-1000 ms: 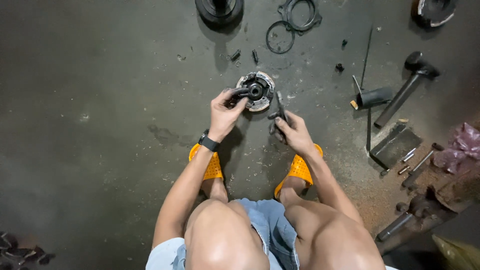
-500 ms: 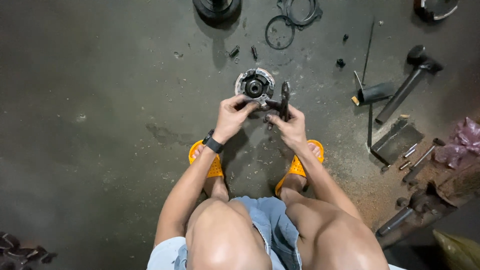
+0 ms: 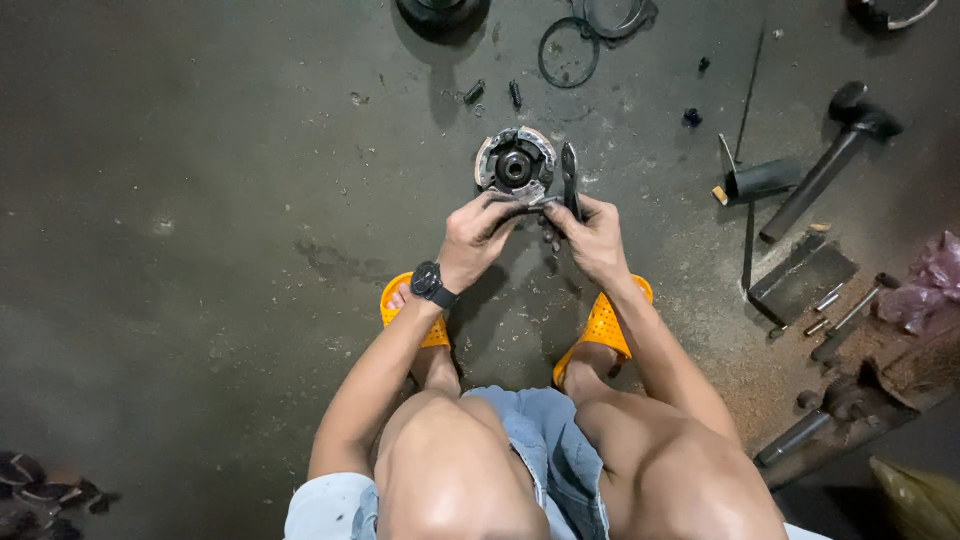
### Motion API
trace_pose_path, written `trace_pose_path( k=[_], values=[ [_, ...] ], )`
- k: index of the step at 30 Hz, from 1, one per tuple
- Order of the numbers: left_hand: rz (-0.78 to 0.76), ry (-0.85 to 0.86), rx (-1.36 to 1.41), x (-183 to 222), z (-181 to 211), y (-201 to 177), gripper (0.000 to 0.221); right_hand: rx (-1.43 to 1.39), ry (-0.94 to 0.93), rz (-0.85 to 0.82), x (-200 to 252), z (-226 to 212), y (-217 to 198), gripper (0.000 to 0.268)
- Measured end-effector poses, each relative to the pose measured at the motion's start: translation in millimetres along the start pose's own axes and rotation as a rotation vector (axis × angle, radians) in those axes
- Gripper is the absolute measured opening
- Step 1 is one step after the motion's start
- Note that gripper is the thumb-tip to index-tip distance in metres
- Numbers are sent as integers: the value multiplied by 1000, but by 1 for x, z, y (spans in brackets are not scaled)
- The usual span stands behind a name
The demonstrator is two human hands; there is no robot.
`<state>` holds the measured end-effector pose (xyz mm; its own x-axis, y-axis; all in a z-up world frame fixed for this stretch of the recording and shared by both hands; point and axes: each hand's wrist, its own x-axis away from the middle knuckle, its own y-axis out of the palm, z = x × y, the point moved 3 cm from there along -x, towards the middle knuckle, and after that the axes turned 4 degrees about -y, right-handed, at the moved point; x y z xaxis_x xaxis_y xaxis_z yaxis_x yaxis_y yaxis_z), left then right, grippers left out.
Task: Assembling a motorcycle clutch by installing plates, springs, and other components into the clutch hub on the floor.
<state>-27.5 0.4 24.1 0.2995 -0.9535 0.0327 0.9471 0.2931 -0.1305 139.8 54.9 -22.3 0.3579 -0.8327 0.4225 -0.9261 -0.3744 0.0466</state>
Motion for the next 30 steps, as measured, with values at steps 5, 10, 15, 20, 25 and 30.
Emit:
trace_pose_path(
  k=[5, 10, 15, 20, 25, 30],
  values=[
    [82, 12, -90, 12, -16, 0, 7, 92, 35, -13, 6, -49, 8, 24],
    [389, -114, -47, 23, -42, -19, 11, 663, -37, 105, 6, -29, -38, 11],
    [360, -163, 12, 15, -58, -5, 11, 952, -131, 90, 19, -47, -61, 10],
    [106, 147, -217, -26, -37, 12, 3, 955, -408, 175, 30, -40, -80, 11],
    [16, 338, -554, -31, -63, 43, 4, 867, -568, 248, 5, -38, -77, 8],
    [-8, 343, -650, -34, -72, 59, 7, 861, -619, 201, -19, -32, -65, 10]
  ],
)
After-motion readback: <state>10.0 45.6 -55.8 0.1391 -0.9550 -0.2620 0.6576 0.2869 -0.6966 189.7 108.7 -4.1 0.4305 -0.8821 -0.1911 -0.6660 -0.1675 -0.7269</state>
